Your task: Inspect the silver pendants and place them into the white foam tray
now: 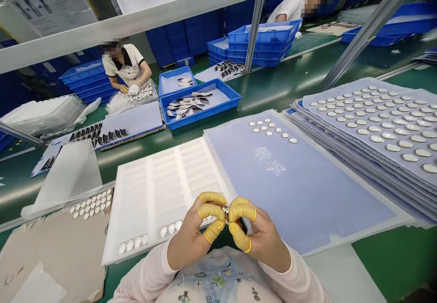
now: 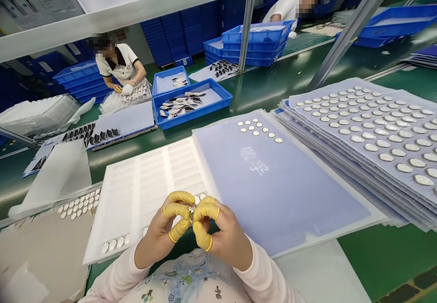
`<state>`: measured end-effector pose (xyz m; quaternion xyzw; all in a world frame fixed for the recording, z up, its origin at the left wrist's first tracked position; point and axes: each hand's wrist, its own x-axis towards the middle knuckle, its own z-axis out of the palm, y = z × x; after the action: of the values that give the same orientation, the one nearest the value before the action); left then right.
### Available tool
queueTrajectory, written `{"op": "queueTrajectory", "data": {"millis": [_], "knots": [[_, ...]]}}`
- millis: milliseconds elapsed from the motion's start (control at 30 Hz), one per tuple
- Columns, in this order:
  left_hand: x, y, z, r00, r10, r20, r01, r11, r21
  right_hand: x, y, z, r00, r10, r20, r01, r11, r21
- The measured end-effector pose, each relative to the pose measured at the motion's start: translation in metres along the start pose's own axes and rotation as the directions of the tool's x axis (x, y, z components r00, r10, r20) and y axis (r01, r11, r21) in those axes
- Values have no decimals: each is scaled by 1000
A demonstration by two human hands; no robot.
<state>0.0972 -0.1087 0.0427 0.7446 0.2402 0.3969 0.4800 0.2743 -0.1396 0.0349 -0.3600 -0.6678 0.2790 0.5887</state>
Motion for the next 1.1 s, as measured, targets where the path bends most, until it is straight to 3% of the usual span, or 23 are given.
{"op": "queueTrajectory", "data": {"millis": [367, 733, 900, 1100], "knots": [[-16, 9, -15, 997, -81, -5, 81, 989, 123, -1, 5, 18, 995, 51, 81, -55, 997, 53], [-37, -4, -15, 994, -53, -98, 55, 998, 20, -8, 10, 18, 975, 71, 211, -105, 983, 154], [-43, -9, -18, 996, 29, -88, -19, 993, 116, -7, 15, 23, 937, 250, 245, -305, 927, 219], [-37, -14, -20, 988, 152, -27, -135, 936, 324, -1, 15, 32, 911, 314, 268, -375, 900, 221]]}}
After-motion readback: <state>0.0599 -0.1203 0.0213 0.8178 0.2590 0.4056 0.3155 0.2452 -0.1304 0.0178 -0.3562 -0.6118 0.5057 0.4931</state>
